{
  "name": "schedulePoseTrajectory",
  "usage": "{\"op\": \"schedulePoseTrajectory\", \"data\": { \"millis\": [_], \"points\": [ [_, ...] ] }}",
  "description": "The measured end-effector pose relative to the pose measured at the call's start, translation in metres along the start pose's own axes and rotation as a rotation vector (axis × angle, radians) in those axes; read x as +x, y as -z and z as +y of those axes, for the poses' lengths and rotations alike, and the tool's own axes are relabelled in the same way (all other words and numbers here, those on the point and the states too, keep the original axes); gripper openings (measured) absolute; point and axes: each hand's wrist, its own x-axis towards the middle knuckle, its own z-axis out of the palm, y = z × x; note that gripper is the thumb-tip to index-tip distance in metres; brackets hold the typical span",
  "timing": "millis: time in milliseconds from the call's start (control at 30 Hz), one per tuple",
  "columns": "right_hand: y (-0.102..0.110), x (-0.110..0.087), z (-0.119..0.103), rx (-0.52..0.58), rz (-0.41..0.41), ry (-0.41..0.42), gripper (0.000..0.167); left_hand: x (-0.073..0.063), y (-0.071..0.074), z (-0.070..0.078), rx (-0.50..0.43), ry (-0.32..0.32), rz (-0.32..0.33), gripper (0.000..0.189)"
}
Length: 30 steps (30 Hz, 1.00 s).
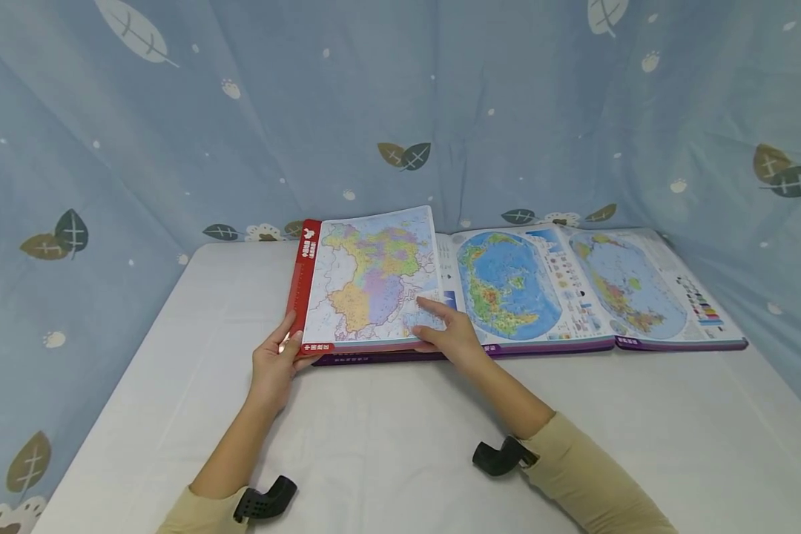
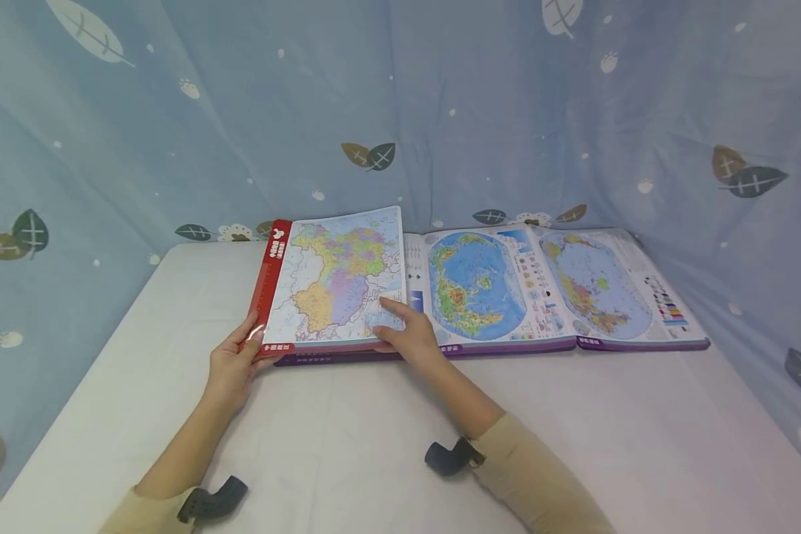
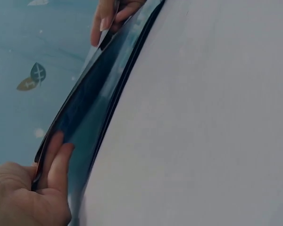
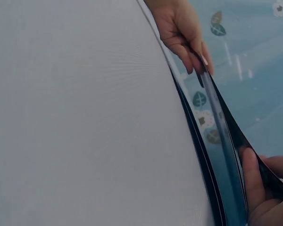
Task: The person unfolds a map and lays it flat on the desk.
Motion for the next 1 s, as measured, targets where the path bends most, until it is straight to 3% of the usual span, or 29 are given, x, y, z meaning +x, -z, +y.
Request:
{"op": "schedulePoseTrajectory", "data": {
  "millis": [200, 500, 767, 1000],
  "points": [
    [0.009, -0.001, 0.003, -0.003, -0.012, -0.021, 0.056, 0.001, -0.009, -0.002, 0.022, 0.052, 0.016, 0.054],
    [0.021, -0.003, 0.011, -0.004, -0.020, -0.018, 0.056, 0.005, -0.020, -0.007, 0.090, 0.073, 0.014, 0.054],
    [0.023, -0.002, 0.011, 0.001, -0.021, -0.023, 0.052, 0.004, -0.016, -0.008, 0.224, 0.061, -0.019, 0.053],
    [0.023, -0.006, 0.003, -0.062, 0.023, -0.034, 0.049, 0.004, -0.014, -0.009, 0.160, 0.047, -0.079, 0.052]
  ]
}}
